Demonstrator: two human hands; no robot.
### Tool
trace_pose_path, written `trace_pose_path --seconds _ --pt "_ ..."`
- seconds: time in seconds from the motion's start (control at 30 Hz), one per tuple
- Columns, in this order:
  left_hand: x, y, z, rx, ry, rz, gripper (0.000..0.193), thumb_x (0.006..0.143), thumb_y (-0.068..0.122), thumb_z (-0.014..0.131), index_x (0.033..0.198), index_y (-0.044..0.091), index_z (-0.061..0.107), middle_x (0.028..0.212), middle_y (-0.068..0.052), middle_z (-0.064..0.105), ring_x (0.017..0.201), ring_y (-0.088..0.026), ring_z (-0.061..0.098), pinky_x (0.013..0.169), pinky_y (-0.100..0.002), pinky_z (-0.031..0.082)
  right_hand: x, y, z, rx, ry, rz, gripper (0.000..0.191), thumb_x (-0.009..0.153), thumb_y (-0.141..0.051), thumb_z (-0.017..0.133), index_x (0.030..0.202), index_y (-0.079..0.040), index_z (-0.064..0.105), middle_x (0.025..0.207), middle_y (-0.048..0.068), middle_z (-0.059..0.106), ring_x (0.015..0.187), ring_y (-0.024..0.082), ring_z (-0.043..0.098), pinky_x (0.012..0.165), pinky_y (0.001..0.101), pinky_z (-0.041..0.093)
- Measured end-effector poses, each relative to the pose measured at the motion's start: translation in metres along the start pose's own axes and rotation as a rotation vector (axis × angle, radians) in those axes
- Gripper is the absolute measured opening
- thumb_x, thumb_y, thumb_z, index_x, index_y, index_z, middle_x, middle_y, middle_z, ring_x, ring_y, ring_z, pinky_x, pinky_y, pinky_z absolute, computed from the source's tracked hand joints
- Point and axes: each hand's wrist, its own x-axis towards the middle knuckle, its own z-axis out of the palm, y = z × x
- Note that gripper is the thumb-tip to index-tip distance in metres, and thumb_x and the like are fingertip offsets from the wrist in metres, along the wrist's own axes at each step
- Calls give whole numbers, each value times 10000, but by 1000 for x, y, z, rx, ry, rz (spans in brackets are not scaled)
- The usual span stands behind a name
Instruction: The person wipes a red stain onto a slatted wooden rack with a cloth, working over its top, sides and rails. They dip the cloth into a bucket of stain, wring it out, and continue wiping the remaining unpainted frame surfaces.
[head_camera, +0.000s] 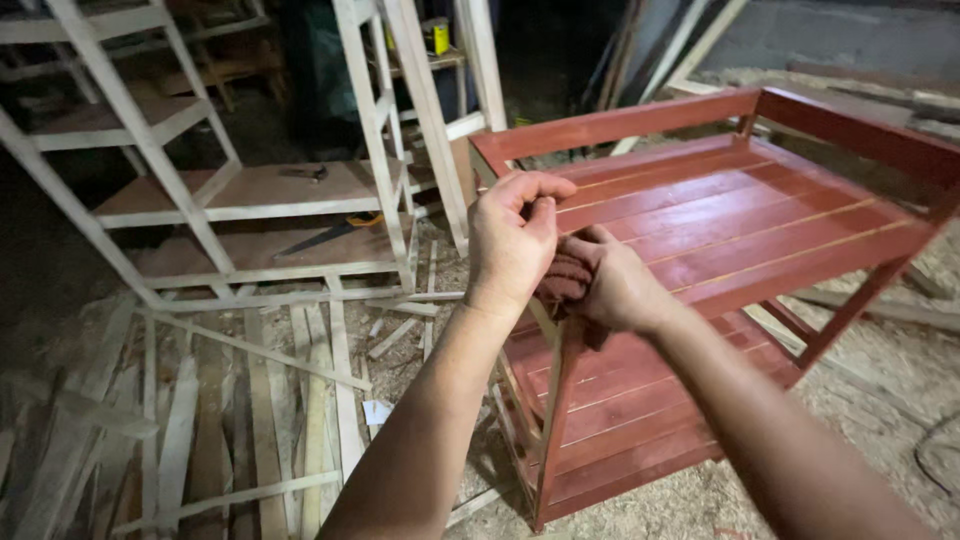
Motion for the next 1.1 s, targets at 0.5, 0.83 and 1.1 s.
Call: trace_pose_path --seconds 0.5,0.83,1.1 --pt "-14 -10 4 -59 -72 113 191 863 -85 605 889 48 739 894 -65 734 882 -201 736 806 -295 583 -60 -38 45 -194 772 164 486 722 19 665 1203 -32 617 1246 217 535 1206 377 559 1091 446 463" --pt "-32 -23 -20 -38 -138 43 168 858 -71 617 876 42 740 881 -79 735 850 -212 742 772 -304 577 -93 6 130 -374 824 346 505 746 -59 685 1232 -23 555 1286 240 515 1228 443 515 1044 484 445" --pt "-49 -43 -47 -9 -170 -31 171 858 -72 620 884 40 747 896 -81 736 872 -206 734 809 -291 571 -122 36 171 -381 883 363 565 688 3 609 1248 -37 545 1324 245 472 1257 448 487 1085 463 420"
